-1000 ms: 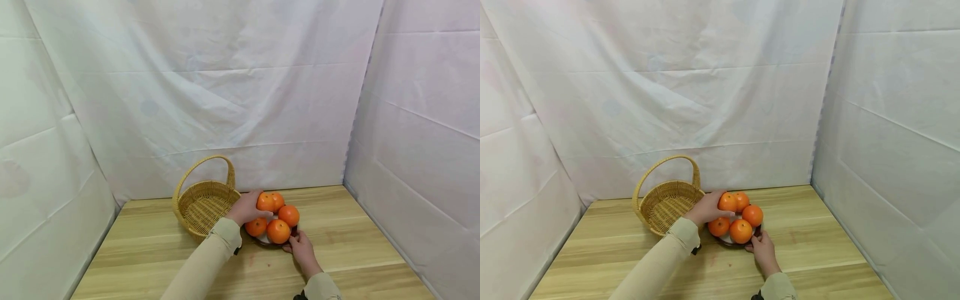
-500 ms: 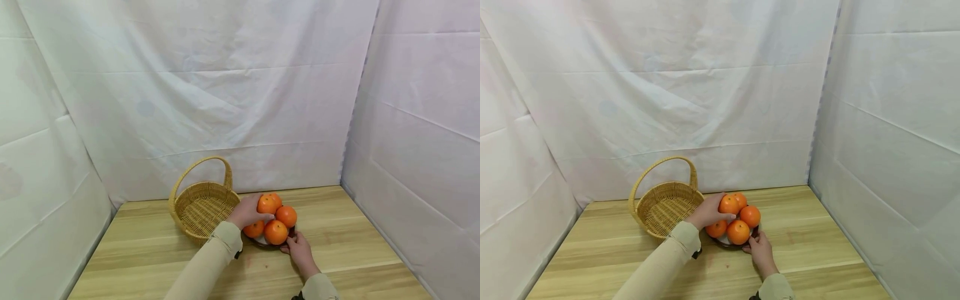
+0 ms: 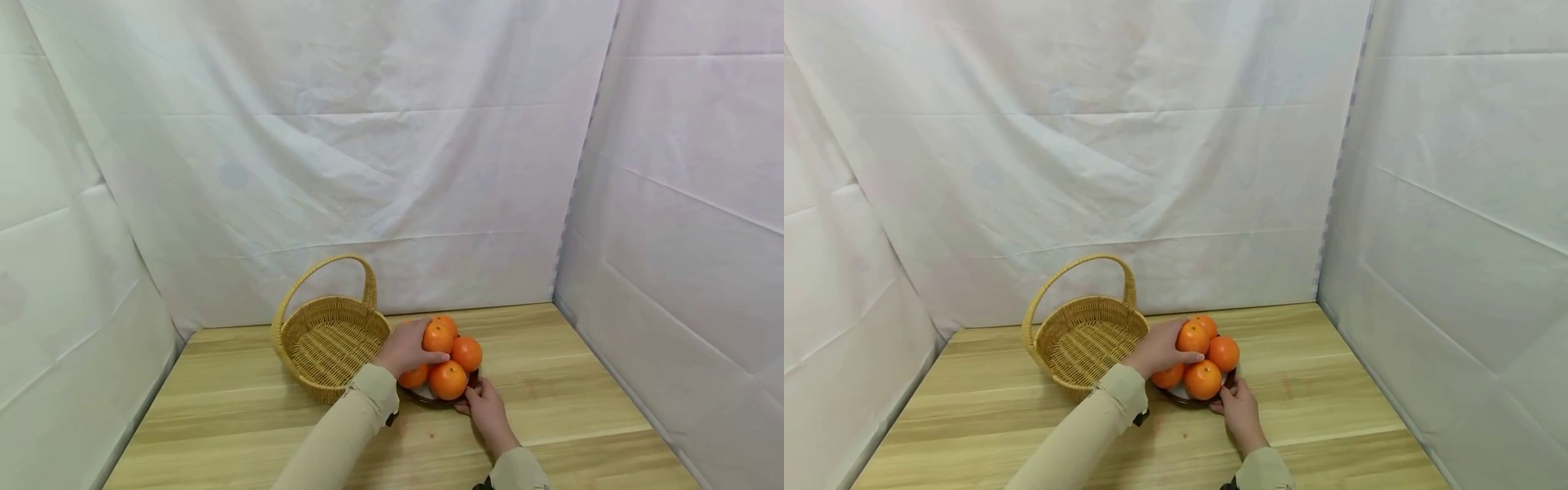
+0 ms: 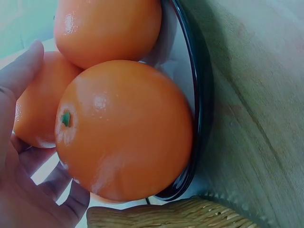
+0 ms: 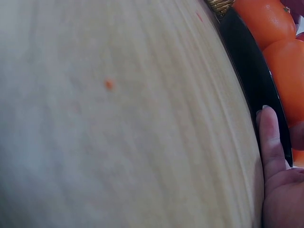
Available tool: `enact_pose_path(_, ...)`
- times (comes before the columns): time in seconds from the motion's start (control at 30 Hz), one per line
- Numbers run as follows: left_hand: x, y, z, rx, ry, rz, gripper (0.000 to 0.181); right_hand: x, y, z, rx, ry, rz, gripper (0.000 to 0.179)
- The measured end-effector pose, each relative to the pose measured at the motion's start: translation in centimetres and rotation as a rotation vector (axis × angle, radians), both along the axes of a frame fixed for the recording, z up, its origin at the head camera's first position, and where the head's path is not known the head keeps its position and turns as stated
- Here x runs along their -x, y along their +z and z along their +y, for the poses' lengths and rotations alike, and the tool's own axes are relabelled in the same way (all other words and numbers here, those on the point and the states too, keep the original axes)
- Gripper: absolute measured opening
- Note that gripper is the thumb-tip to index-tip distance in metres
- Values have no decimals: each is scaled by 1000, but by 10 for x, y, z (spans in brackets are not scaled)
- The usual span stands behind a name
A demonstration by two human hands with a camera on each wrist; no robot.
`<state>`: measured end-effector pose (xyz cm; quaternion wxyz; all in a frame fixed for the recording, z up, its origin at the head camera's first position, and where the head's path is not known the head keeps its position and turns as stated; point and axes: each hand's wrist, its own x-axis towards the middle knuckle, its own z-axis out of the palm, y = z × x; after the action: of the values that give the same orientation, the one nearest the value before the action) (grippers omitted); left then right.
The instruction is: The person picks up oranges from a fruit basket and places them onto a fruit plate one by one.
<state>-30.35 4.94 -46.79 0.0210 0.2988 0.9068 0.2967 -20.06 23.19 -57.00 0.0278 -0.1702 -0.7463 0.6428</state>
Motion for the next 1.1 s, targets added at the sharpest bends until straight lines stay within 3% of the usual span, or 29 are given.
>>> enact_pose_path(0.5,-1,-1,-1,51,51,-6,82,-2,6,-5,-5,18,13,48)
enact_pose_path(0.93,-2,-3,-6,80,31,-33,97,1,4,-4,-14,20,13,50)
enact_pose_path(1.1,-2,-5,-10,80,21,2,95,3,3,-2,-13,24,20,51)
